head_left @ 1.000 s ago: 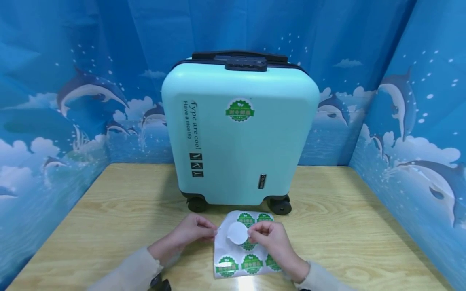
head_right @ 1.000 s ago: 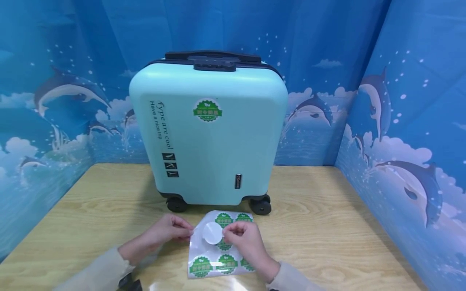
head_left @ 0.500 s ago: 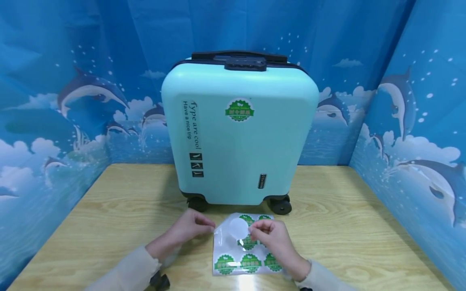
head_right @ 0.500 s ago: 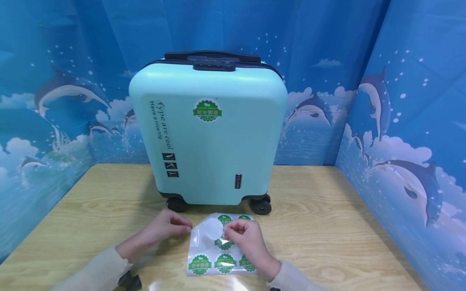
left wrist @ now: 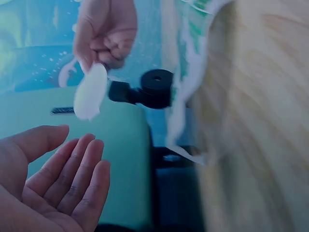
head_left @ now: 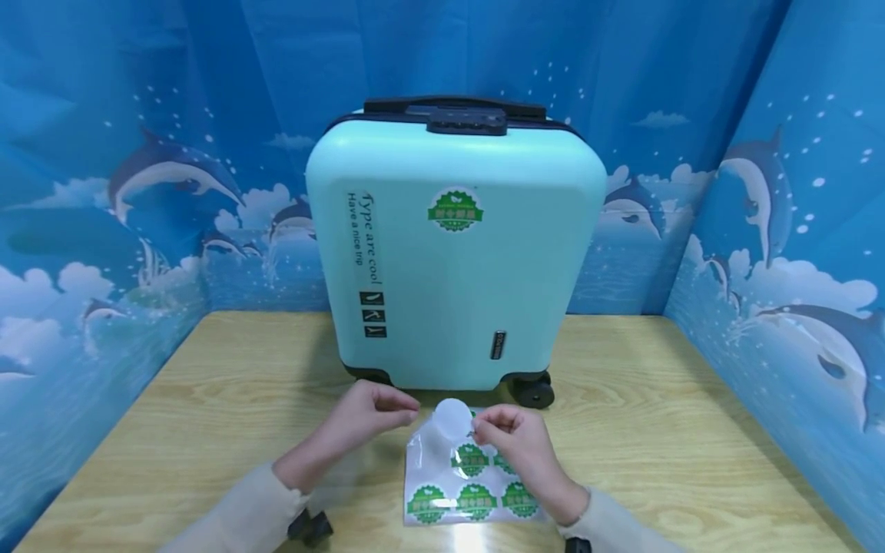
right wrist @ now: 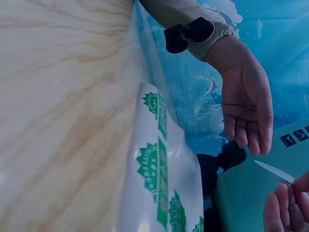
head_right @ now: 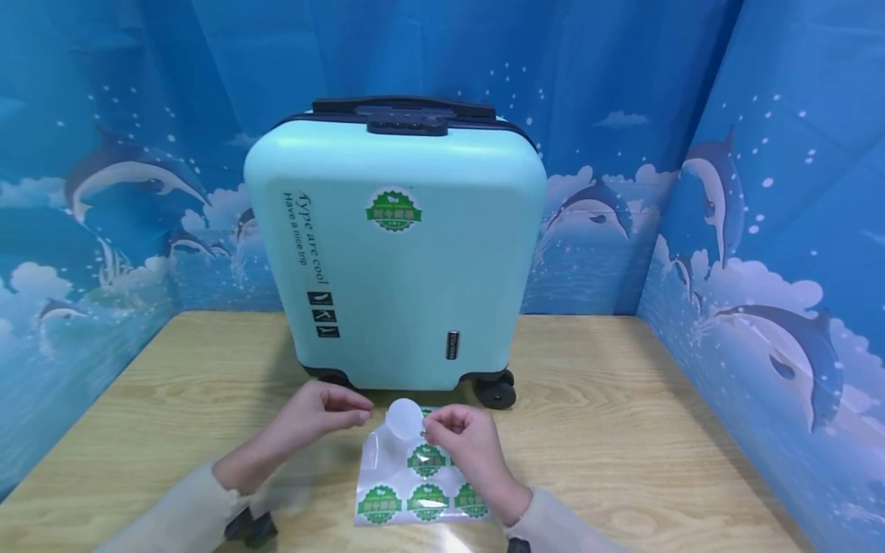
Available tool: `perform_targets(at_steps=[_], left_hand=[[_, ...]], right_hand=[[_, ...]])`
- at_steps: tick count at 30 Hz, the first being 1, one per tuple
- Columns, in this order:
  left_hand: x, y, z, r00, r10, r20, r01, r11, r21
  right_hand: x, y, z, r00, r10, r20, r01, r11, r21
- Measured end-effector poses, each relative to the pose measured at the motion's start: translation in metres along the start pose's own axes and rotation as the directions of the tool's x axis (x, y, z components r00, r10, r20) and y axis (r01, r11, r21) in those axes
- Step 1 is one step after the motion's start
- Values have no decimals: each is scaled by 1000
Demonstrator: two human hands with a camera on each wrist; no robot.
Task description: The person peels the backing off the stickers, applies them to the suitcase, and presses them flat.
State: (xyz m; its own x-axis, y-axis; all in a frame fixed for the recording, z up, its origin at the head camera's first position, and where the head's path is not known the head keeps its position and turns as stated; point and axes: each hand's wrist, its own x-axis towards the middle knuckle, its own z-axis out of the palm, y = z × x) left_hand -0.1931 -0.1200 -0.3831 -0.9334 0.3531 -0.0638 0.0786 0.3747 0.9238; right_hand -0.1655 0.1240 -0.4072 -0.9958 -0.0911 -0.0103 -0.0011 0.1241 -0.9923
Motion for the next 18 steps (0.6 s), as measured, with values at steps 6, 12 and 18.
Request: perform_targets(at_steps=[6,12,18], left_hand=[[0,17,6,1000,27,12,-27,999,-30],[1,33,10,999,31,-35,-32,999,-41],[5,41,13,998,48,-50,-50,998,-34]], right_hand=[[4,-10,3,1000,-15,-2,15,1000,10],[5,-17,5,999,-40,-1,40,999,34],[8,-23,6,996,-80,-39,82,996,42]])
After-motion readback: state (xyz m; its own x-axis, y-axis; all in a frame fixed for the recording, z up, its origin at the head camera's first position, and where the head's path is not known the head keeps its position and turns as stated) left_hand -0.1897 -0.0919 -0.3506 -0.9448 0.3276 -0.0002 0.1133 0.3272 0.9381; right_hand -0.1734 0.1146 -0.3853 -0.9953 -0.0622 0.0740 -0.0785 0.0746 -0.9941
